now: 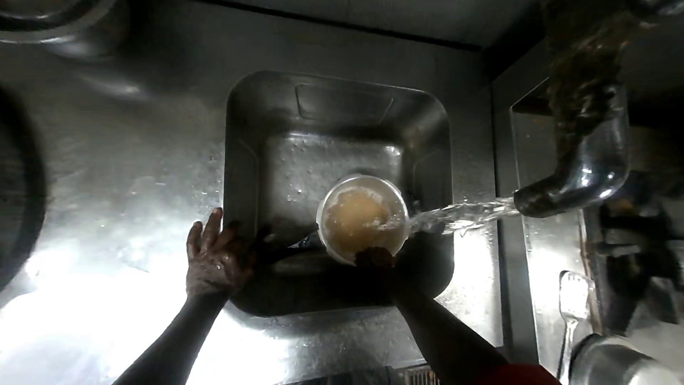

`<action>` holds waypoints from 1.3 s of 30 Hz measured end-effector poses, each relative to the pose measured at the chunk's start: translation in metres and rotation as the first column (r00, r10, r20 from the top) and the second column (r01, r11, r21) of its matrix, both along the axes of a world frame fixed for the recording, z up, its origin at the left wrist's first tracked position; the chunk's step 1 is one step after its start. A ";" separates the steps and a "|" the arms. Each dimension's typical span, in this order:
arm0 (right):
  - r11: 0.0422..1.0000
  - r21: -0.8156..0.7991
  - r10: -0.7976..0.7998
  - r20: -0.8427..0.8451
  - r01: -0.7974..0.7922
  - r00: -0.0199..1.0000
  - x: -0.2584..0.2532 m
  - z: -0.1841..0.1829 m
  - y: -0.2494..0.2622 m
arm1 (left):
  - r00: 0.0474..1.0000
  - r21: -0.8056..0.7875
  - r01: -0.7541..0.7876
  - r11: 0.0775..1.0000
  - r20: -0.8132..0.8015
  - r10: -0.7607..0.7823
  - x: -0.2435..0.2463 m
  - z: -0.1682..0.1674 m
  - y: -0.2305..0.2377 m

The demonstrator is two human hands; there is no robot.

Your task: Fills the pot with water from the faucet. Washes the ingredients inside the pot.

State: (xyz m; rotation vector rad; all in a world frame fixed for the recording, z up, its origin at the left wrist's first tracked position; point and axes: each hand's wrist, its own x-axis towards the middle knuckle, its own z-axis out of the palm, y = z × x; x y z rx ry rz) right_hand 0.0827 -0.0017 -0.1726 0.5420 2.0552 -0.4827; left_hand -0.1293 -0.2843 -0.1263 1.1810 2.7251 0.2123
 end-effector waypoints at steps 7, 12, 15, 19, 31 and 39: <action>1.000 -0.001 -0.002 -0.058 0.002 0.998 0.002 0.016 -0.001 | 1.000 -0.028 -0.001 1.000 -0.011 0.001 0.001 0.002 0.002; 1.000 -0.012 0.002 -0.044 -0.002 0.999 0.003 0.005 0.001 | 1.000 -0.007 -0.001 1.000 -0.008 0.001 0.001 0.003 0.003; 1.000 -0.006 -0.005 -0.052 0.004 0.999 0.004 0.004 0.000 | 1.000 -0.011 0.001 1.000 -0.011 -0.001 0.001 0.002 0.003; 1.000 0.000 0.021 -0.020 -0.021 1.000 -0.001 0.010 0.000 | 1.000 -0.017 -0.005 1.000 -0.004 0.005 0.001 0.004 0.003; 1.000 -0.008 -0.016 -0.046 0.015 0.999 0.002 0.010 -0.002 | 1.000 0.005 0.005 1.000 -0.015 -0.005 -0.001 -0.001 0.000; 0.997 0.004 -0.079 -0.024 0.079 0.997 0.001 0.008 -0.005 | 0.999 -0.004 0.012 1.000 -0.041 -0.012 -0.001 0.000 0.001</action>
